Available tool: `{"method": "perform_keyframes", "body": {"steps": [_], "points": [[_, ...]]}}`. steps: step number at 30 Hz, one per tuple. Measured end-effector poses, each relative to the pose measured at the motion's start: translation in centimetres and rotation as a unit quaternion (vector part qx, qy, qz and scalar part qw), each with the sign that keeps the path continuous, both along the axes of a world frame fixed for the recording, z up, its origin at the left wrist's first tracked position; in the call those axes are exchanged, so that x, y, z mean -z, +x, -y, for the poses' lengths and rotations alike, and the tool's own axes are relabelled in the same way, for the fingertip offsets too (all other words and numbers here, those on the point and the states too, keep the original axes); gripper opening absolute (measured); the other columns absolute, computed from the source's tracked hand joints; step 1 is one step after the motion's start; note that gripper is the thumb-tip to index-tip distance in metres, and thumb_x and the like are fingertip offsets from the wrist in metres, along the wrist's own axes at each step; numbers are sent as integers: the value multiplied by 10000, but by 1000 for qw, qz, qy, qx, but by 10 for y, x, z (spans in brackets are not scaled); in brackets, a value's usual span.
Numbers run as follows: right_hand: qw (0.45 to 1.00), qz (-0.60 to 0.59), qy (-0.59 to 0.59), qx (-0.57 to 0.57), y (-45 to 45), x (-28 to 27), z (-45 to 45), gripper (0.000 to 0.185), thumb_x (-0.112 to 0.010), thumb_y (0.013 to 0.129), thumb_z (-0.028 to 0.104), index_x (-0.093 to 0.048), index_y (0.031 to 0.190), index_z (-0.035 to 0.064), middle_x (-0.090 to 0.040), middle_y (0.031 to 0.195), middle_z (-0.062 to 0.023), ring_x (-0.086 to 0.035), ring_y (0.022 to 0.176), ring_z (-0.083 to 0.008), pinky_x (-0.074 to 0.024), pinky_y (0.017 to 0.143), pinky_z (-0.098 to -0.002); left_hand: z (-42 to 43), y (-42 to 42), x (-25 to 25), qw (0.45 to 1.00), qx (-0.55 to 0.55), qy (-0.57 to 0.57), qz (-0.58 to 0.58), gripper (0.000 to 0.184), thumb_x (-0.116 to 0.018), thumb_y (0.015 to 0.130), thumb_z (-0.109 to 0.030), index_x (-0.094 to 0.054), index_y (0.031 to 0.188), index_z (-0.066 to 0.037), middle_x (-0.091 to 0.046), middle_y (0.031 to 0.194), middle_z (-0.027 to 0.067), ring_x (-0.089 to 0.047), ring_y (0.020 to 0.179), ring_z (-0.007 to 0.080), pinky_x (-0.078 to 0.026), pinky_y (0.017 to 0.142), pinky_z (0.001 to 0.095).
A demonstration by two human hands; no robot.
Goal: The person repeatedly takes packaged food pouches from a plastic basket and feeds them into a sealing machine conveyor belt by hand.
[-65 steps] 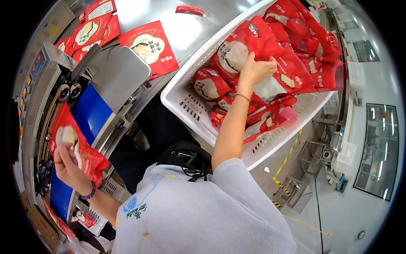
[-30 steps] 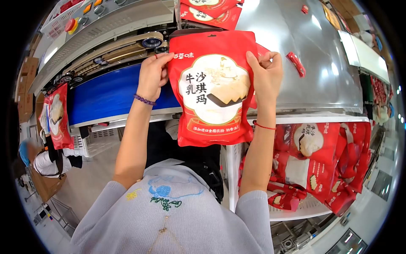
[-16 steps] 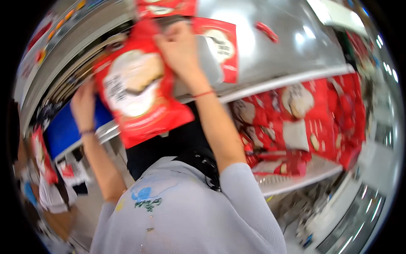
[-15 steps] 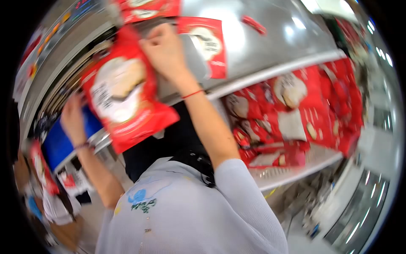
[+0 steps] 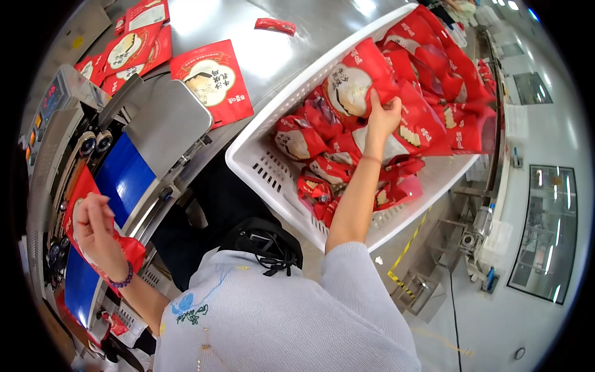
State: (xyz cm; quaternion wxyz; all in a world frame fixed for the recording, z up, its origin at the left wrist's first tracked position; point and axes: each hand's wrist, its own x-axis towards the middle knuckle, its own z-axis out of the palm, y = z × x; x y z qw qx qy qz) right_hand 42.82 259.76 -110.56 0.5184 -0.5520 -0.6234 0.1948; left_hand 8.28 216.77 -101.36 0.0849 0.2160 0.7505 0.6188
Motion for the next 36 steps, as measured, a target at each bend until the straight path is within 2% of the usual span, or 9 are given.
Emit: {"method": "perform_keyframes", "body": {"steps": [4,8,10,12,14,18,21,25,36], "points": [[980,-123,8,-159,-21,-53,76,345,-760,788,-41,-592,1087,-5,-679,995,-49,-622,879,-113,-488,798,-253,-31,31,-6,992,120,10,26,131,-579,932,-8,-659,1036,-11,-608,941,22,-546,785,69,-440,691,196],[975,-106,-18,-196,-26,-123,136,515,-780,687,-128,-578,1154,-50,-679,1057,-121,-657,949,-202,-540,847,-340,-74,42,-7,969,247,10,-18,561,-772,749,-69,-587,1279,-74,-556,1142,80,-557,965,144,-480,644,219],[947,-124,-18,-297,-31,-134,152,547,-796,654,-138,-593,1155,-52,-680,1066,-126,-660,951,-207,-548,835,-337,-97,46,11,947,303,105,12,819,-823,718,-108,-419,1430,-79,-493,1305,116,-512,1148,202,-516,783,266],[921,-130,-27,-368,-56,-135,171,556,-838,609,-116,-620,1117,-54,-688,1053,-121,-664,946,-201,-551,832,-329,-107,50,16,927,327,168,74,814,-822,741,-118,-405,1438,-73,-485,1321,118,-502,1167,191,-509,810,270],[878,-164,-93,-441,-82,-127,185,585,-902,559,-30,-643,1083,-58,-699,1002,-93,-662,925,-169,-551,827,-320,-102,40,21,914,328,145,188,726,-804,776,-117,-446,1405,-58,-528,1285,93,-547,1080,130,-501,797,249],[848,-137,-102,-502,-132,-113,184,630,-905,586,18,-608,1136,-64,-682,999,-71,-641,951,-154,-537,831,-305,-73,17,23,887,210,235,338,122,-750,828,-46,-665,915,-30,-668,851,-5,-606,801,50,-503,755,216],[854,-90,-163,-487,-177,-96,166,400,-797,705,-60,-633,1069,-37,-676,947,-44,-619,853,-103,-515,758,-258,-57,-10,39,955,148,179,187,122,-765,822,-76,-654,780,-48,-630,775,-28,-539,665,28,-436,595,200],[851,-92,-204,-474,-241,-52,134,173,-742,826,23,-644,967,1,-659,839,-6,-565,725,-46,-446,634,-197,-60,-48,58,950,62,121,280,204,-704,894,-184,-649,757,-42,-468,616,-72,-332,509,2,-219,436,207],[807,-112,-222,-535,-353,-31,136,325,-740,834,24,-419,820,75,-618,746,-20,-537,701,-52,-438,660,-204,-44,-111,86,924,-100,168,330,151,-676,892,-151,-605,900,-18,-478,673,-60,-320,457,2,-187,359,184]]}}
